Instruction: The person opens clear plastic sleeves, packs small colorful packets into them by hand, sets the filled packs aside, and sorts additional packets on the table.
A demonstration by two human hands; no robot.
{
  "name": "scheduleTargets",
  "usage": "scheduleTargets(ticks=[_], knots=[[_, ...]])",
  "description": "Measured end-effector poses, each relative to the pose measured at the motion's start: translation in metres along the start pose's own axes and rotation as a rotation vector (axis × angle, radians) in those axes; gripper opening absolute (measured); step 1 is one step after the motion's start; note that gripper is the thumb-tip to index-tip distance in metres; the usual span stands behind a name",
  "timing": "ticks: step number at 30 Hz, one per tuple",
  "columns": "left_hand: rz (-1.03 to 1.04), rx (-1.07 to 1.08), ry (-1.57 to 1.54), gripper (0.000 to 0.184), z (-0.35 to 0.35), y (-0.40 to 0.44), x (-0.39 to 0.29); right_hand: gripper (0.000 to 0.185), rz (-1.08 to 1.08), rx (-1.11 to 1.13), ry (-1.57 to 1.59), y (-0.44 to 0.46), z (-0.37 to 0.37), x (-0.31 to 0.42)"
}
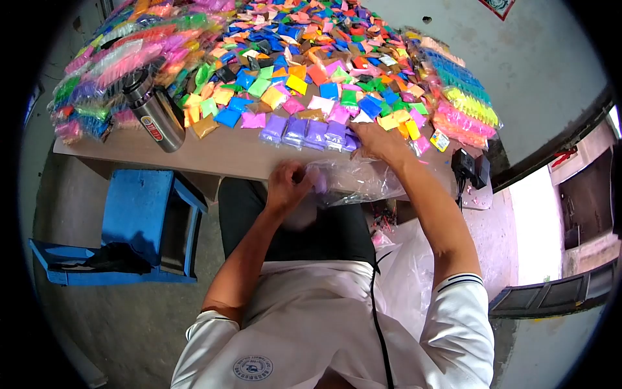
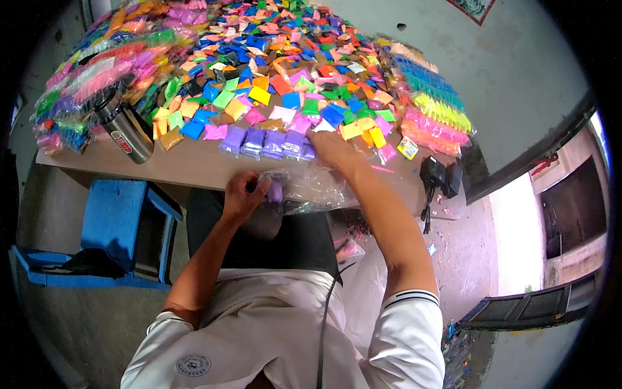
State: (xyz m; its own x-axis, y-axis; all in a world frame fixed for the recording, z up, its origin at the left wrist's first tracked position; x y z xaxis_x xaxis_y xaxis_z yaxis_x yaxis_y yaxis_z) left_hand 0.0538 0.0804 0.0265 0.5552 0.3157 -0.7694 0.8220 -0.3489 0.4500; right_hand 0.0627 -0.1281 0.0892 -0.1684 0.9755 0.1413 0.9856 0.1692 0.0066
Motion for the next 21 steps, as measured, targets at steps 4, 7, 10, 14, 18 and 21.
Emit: scheduleTargets(ticks=[4, 7, 10, 14, 18, 21], knots=[[0.046, -0.028, 0.015, 0.04, -0.002, 0.001, -0.007, 0.069, 0.106, 0.135, -0.081, 0.013, 0.025, -0.02], [0.019, 0.004, -0.005, 0.037, -0.001, 0.0, -0.006, 0.06, 0.228, 0.079, -0.054, 0.003, 0.004, -0.023], [-0.044, 0.045, -0.035, 0.033, -0.003, -0.002, -0.01, 0.049, 0.241, -0.001, 0.155, -0.003, -0.005, -0.051], [-0.051, -0.029, -0.048, 0.03, 0.0, -0.002, -0.003, 0.043, 0.289, -0.175, 0.274, -0.016, -0.017, -0.076], [-0.032, 0.004, -0.025, 0.031, -0.002, -0.002, -0.004, 0.029, 0.325, -0.347, 0.77, -0.041, -0.075, -0.078], [-0.095, 0.057, -0.061, 0.033, 0.005, -0.001, 0.003, 0.026, 0.317, -0.429, 0.953, -0.083, -0.112, -0.039]])
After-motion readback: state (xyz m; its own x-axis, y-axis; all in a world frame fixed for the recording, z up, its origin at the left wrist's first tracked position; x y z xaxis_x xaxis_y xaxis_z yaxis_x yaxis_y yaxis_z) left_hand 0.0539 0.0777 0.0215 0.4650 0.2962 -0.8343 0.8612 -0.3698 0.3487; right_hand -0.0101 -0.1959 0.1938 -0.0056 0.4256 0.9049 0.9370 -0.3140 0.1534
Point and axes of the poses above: each hand's wrist, its own y-axis towards the middle knuckle, its own z-axis out of the palm, x = y × z, the point moved 9 cm from there along y, towards the middle knuckle, and after that the axes turned 6 degrees about y, right-handed, at the moved point
